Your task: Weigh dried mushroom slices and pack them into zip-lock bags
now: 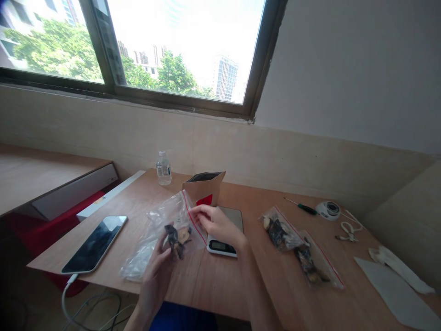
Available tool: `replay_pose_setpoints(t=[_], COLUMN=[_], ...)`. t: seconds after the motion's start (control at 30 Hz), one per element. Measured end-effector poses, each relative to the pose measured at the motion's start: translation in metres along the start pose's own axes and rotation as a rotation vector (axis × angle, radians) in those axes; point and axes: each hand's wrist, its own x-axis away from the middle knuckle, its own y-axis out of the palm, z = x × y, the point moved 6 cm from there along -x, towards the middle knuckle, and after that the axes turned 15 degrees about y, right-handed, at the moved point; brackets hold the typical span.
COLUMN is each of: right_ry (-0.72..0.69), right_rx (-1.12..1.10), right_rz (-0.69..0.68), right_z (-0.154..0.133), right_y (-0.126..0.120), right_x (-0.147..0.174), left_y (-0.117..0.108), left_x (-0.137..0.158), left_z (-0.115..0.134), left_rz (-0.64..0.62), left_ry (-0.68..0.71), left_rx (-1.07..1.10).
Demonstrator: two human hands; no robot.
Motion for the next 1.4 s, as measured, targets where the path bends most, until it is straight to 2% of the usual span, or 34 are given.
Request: replay_pose_setpoints(t=[0.13, 0.33, 0.4, 0.53, 0.7, 0.87, 1.03, 1.13, 1.23, 1.3, 1.4], right_ry=[0.099, 0.060, 0.059, 0.119, 0.208, 0.242, 0.128, -0.060, -0.288, -0.346, -0.305], right_rx=[-0.023, 0.078, 0.039, -0.114, -0.301, -0.370, -0.489, -0.529, -0.408, -0.259, 0.049], right_rz=[-0.077, -0.119, -0.146, -0.128, -0.066, -0.035, 0.185, 0.400, 0.642, 0.674, 0.536], right_z=[0.017, 0.020, 0.023, 0.030, 0.032, 0.037, 0.028, 0.009, -0.012, -0.020, -0.022], right_y=[0.009, 0.023, 0.028, 0.029, 0.018, 0.006, -0.029, -0.060, -0.085, -0.089, -0.078], right_x=[0.002, 0.002, 0.001, -0.002, 0.002, 0.007, -0.004, -0.021, -0.038, -0.052, -0.070], left_y=[0.001, 0.001, 0.002, 0.004, 0.000, -0.001, -0.001, -0.002, -0.002, -0.002, -0.001], left_x=[0.000, -0.005, -0.005, -0.004, -0.005, -0.008, -0.010, -0.012, -0.013, -0.013, -0.013], left_z=[-0.004, -0.003, -0.002, -0.001, 0.001, 0.005, 0.006, 0.009, 0.012, 0.014, 0.017], left_rz=[-0.057, -0.109, -0.130, -0.160, -0.102, -0.047, 0.084, 0.108, 0.091, 0.080, 0.059], left_ry=[0.033, 0.138, 0.168, 0.190, 0.183, 0.131, 0.055, 0.071, 0.096, 0.103, 0.101], left_rx=[-0.091, -0.373, -0.417, -0.432, -0.387, -0.268, -0.048, 0.015, 0.023, 0.023, 0.015])
